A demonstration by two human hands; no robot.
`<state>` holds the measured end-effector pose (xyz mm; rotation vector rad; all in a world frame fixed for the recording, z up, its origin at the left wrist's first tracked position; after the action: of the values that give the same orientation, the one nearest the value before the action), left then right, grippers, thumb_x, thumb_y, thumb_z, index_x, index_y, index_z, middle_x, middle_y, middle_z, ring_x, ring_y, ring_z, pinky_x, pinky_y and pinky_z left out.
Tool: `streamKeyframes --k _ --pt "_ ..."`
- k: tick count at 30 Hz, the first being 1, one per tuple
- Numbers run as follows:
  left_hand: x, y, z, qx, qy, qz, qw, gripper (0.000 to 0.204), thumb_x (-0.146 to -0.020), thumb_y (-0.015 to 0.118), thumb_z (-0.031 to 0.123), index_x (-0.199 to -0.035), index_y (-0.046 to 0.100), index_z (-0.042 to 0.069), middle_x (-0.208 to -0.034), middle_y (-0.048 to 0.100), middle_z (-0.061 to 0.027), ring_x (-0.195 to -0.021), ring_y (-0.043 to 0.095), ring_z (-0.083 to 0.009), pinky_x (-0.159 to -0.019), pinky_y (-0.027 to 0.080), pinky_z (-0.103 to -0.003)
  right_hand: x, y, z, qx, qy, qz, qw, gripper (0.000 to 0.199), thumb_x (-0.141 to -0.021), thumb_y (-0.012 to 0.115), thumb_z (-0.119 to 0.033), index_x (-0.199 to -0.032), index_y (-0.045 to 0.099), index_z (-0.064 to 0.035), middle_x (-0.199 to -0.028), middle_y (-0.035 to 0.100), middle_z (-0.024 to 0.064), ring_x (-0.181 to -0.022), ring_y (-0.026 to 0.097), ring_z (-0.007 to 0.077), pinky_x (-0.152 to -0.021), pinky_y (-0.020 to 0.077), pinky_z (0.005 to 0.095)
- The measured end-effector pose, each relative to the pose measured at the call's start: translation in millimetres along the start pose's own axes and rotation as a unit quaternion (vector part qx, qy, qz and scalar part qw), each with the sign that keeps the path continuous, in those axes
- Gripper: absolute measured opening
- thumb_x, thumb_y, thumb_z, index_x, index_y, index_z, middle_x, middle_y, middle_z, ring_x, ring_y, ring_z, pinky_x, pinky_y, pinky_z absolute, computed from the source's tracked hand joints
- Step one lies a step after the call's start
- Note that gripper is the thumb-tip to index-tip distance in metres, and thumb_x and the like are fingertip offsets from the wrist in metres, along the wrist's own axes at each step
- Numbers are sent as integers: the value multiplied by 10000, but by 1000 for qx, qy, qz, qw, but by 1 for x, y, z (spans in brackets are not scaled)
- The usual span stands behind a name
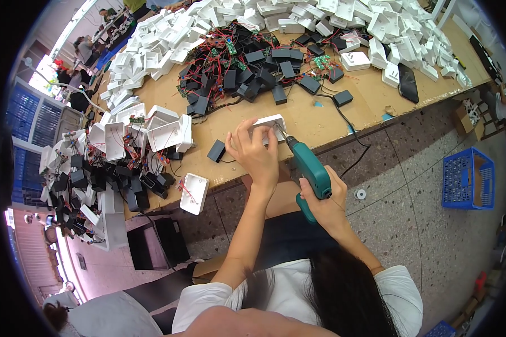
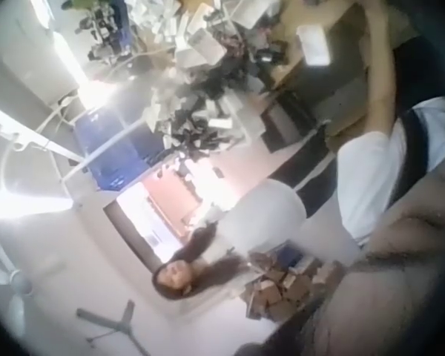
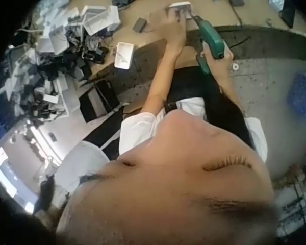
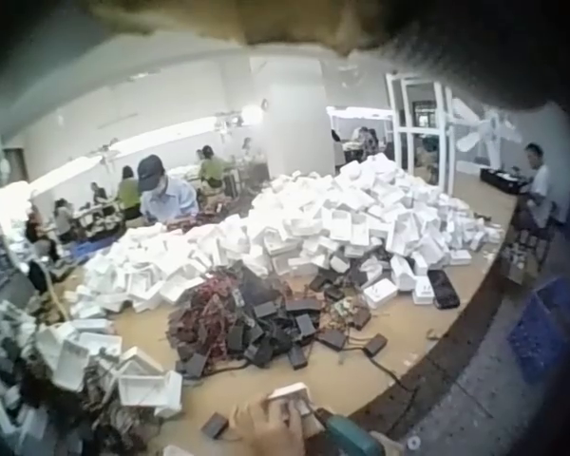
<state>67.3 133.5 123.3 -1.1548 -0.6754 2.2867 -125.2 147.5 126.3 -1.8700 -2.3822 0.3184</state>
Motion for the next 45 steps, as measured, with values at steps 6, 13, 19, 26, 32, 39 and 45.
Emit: streamKeyframes --k 6,13,19,26,32,39,45 --pt "3 -9 -1 2 2 0 1000 90 -850 777 135 -846 690 114 -1215 622 -23 -1234 563 -240 -1158 304 -533 11 1 -5 -11 0 5 1000 137 -955 721 -41 -996 645 65 -861 627 73 -654 685 129 -579 556 282" --pt "8 -19 0 4 7 2 1000 83 -841 768 122 -862 689 114 -1218 623 -26 -1234 564 -243 -1165 297 -535 28 -7 -8 -10 8 -2 1000 164 -1012 644 -52 -1087 686 89 -799 716 90 -668 680 125 -627 571 287" --pt "16 -25 8 -2 16 5 1000 90 -833 772 119 -865 689 110 -1219 624 -30 -1230 564 -241 -1169 292 -538 47 -22 -9 -34 12 6 999 194 -1027 620 -64 -1122 683 93 -860 731 105 -673 684 134 -632 567 293" --pt "32 -42 29 -15 24 -5 1000 109 -829 783 134 -891 696 110 -1230 621 -41 -1228 563 -250 -1169 291 -549 81 -57 -10 -71 20 4 997 219 -1027 618 -73 -1167 657 91 -1062 734 141 -674 681 148 -637 568 299" --pt "56 -87 65 31 77 18 996 154 -847 789 158 -980 726 112 -1258 609 -70 -1269 539 -285 -1139 325 -541 124 -115 -16 -106 -4 38 994 259 -1044 592 -98 -1247 617 62 -1159 704 144 -704 669 148 -632 566 304" --pt "120 -113 116 -33 214 -105 971 137 -832 821 179 -953 765 148 -1205 633 -46 -1138 559 -278 -964 398 -426 178 -210 -21 -120 -20 75 990 287 -1091 526 -203 -1229 622 29 -1145 676 109 -715 652 141 -668 545 311" --pt "156 -122 181 -57 257 -160 952 120 -815 816 176 -916 757 153 -1125 640 -35 -1076 575 -269 -904 390 -426 231 -264 -32 -150 -13 82 985 281 -1078 548 -177 -1234 627 43 -1178 683 132 -719 655 141 -658 554 310"
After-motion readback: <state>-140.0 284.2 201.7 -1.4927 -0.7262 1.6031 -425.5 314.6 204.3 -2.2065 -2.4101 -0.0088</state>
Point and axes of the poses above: each hand's wrist, its own x-axis away from the middle knuckle, its own y-axis out of the palm, z = x × y, the point moved 8 cm from there along -x, towards the middle knuckle
